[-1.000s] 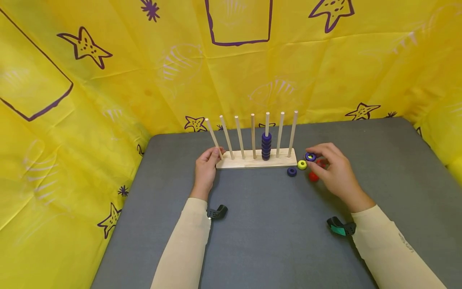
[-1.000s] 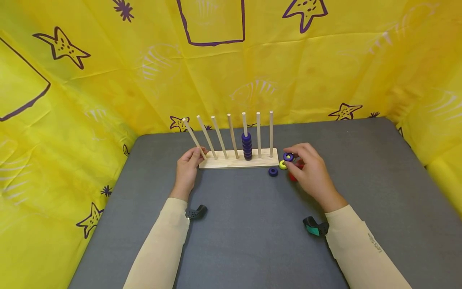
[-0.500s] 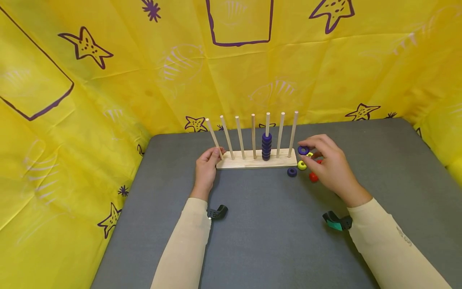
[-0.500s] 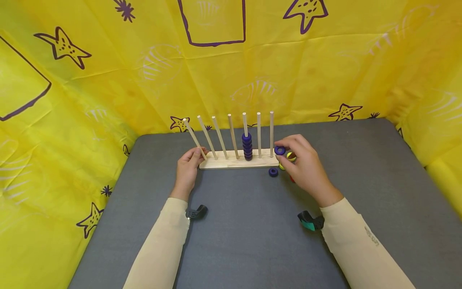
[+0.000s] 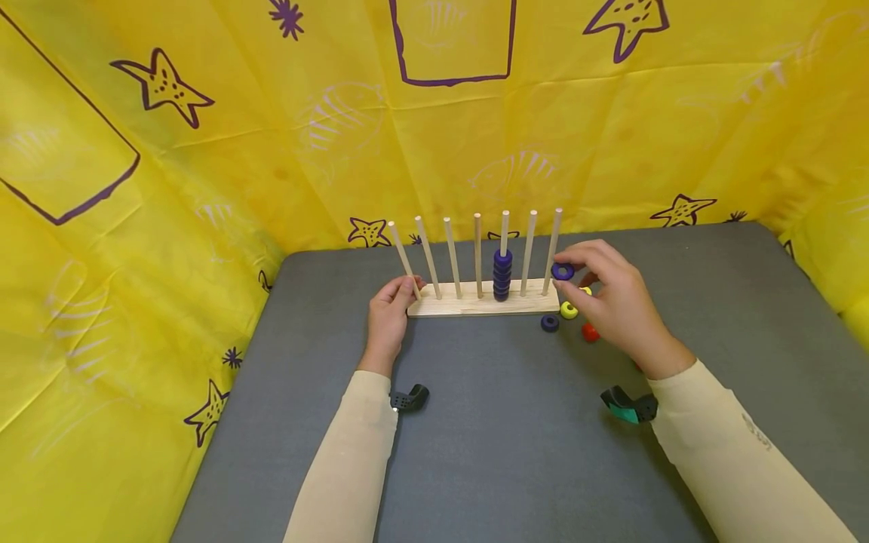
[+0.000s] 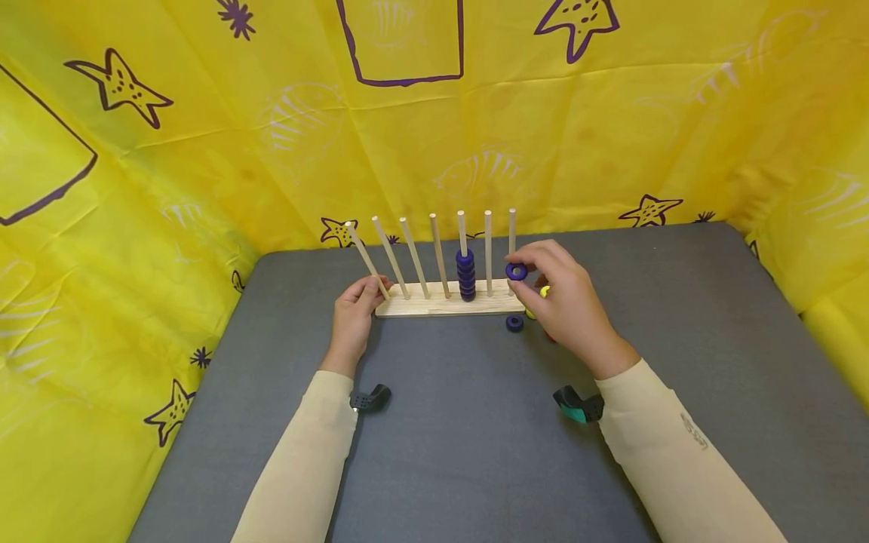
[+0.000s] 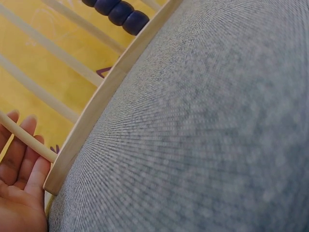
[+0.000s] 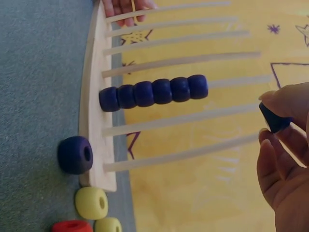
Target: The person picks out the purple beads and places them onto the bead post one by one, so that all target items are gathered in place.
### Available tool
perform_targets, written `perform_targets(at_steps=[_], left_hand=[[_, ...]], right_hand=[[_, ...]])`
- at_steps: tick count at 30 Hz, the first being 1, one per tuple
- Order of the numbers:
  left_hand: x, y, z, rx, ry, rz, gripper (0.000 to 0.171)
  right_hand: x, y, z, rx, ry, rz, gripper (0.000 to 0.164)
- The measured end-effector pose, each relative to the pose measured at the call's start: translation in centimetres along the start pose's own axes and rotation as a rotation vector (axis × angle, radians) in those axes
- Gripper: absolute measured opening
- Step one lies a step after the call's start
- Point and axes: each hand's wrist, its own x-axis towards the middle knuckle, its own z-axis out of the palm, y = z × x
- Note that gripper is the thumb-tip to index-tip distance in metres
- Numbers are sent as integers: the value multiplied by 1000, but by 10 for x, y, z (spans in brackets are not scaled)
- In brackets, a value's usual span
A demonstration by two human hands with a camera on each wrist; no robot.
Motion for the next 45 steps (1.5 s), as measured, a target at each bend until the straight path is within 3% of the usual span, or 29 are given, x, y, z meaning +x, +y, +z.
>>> perform_targets(at_steps=[19, 45], left_hand=[[-1, 1, 0, -1, 1, -3, 37], [-1, 2, -1, 17, 1, -7, 38]], right_hand=[[19, -14, 3, 17, -8, 14, 31], [58, -35, 17, 92, -1, -88, 35]])
